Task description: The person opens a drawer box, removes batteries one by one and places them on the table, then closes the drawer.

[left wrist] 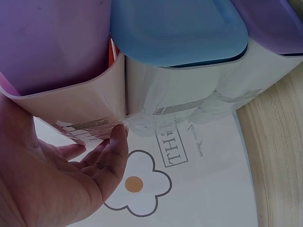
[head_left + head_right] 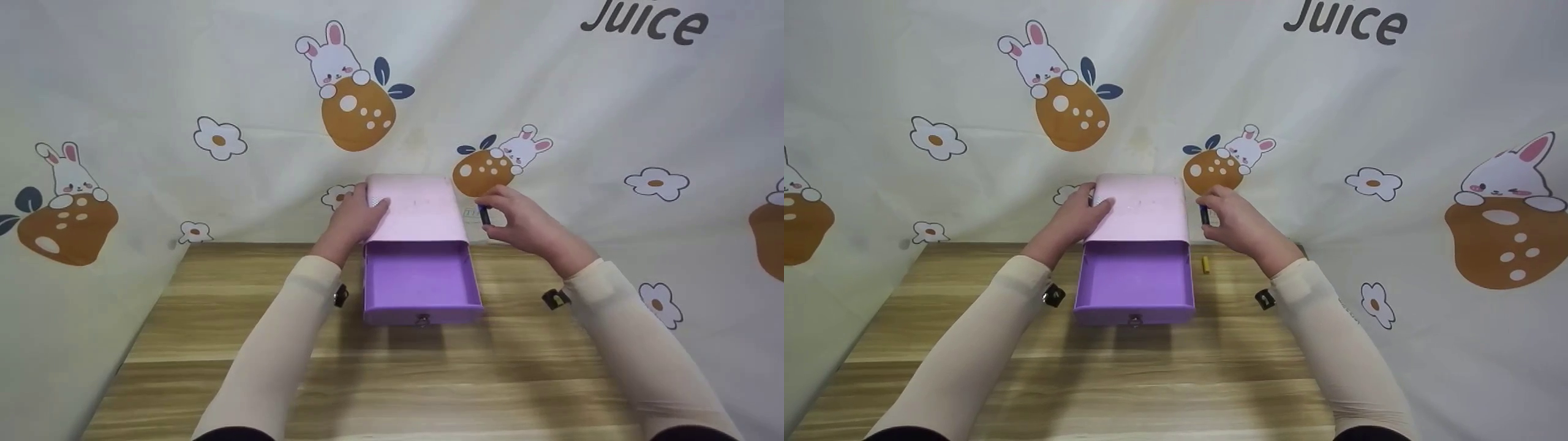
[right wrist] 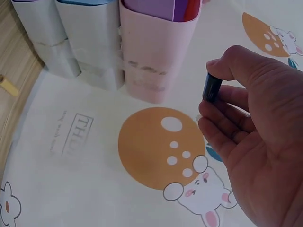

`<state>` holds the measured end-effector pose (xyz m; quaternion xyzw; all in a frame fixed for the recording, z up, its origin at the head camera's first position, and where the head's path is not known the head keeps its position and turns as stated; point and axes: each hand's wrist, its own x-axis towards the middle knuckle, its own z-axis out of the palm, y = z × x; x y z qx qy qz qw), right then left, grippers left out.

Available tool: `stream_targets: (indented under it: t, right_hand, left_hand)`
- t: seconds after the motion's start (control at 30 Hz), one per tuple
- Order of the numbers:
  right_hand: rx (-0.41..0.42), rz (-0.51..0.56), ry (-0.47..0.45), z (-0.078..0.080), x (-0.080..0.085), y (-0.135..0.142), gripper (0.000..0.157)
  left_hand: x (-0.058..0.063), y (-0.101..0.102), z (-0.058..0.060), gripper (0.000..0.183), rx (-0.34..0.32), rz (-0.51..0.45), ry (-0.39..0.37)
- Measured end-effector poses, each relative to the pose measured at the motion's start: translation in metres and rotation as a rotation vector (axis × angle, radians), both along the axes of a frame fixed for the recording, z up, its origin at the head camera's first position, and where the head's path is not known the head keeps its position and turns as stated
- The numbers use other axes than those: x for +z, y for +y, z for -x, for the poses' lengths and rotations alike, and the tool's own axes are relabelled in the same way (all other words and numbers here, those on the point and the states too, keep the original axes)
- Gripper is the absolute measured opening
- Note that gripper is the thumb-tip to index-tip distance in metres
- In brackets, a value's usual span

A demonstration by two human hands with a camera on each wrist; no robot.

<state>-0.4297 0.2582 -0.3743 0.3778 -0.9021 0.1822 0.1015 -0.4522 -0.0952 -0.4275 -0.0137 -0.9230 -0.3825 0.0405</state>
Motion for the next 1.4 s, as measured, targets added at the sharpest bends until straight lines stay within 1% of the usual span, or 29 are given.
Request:
stream_targets:
  t: [0.23, 0.4, 0.7, 0.9, 1.07, 1.2, 1.4]
  right_hand:
    - [-0.052, 0.004, -0.046, 0.008, -0.003, 0.005, 0.051]
    - [-0.061, 0.001, -0.053, 0.013, -0.006, 0.007, 0.049]
    - [-0.06, -0.012, -0.043, 0.022, -0.013, 0.009, 0.049]
    - [-0.112, -0.036, -0.1, 0.032, -0.02, 0.011, 0.053]
    - [-0.139, -0.024, -0.142, 0.043, -0.027, 0.016, 0.051]
    - [-0.168, -0.026, -0.17, 0.048, -0.032, 0.02, 0.049]
    - [-0.196, -0.017, -0.181, 0.055, -0.041, 0.024, 0.049]
  left_hand:
    - [-0.001, 0.001, 0.002, 0.086, -0.001, -0.004, 0.003]
    - [-0.002, 0.001, 0.001, 0.087, 0.004, -0.013, -0.007]
    - [-0.004, 0.001, 0.002, 0.085, 0.007, -0.002, 0.01]
    - [-0.004, 0.0, 0.002, 0.087, 0.007, -0.011, 0.003]
    - [-0.004, 0.0, 0.001, 0.086, 0.01, -0.009, 0.01]
    - [-0.003, 0.001, 0.001, 0.086, 0.008, -0.017, 0.011]
    - [-0.003, 0.001, 0.002, 0.086, 0.017, -0.014, -0.005]
